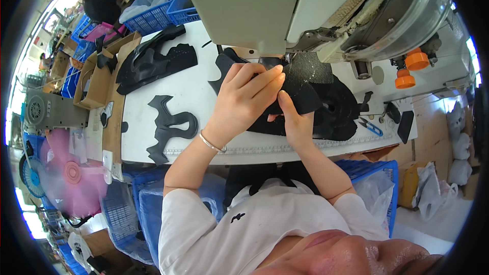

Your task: The person aligns and feeds shoe upper components through a sewing machine by hand to stitch the pieces together, repeatedly guiding and repositioning the material.

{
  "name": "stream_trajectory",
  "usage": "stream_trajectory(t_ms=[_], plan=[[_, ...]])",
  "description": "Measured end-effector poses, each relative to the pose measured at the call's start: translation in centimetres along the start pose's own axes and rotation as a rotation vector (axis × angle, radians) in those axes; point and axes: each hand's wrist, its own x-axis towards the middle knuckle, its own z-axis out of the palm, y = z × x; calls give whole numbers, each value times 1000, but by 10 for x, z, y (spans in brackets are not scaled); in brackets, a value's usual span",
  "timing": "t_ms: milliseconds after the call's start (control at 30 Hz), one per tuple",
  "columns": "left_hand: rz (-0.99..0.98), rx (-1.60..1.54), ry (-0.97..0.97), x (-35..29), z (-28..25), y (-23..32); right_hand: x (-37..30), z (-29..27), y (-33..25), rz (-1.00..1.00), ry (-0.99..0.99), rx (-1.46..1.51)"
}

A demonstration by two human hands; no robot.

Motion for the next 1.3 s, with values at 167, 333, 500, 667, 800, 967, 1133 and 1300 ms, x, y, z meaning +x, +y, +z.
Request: stream_trajectory(t_ms=[167, 333, 500, 667, 800, 967, 1133, 1300], plan=[[-48, -21, 24, -2, 3, 3, -2, 0, 2, 45, 52, 81], [-61, -11, 35, -2, 6, 5, 0, -4, -2, 56, 62, 29], [-77, 2, 57, -3, 13, 8, 5, -12, -8, 56, 68, 2], [-68, 56, 25, 1, 14, 10, 12, -18, -12, 76, 70, -32], [-96, -5, 3, 9, 4, 7, 16, -21, -17, 100, 90, -47], [-123, -164, -161, 10, -16, -13, 17, -19, -10, 88, 76, 58], [-7, -239, -94, 7, -10, -25, 7, -9, 3, 132, -38, 6], [30, -187, -83, 8, -12, -25, 7, -1, 3, 114, -32, 58]])
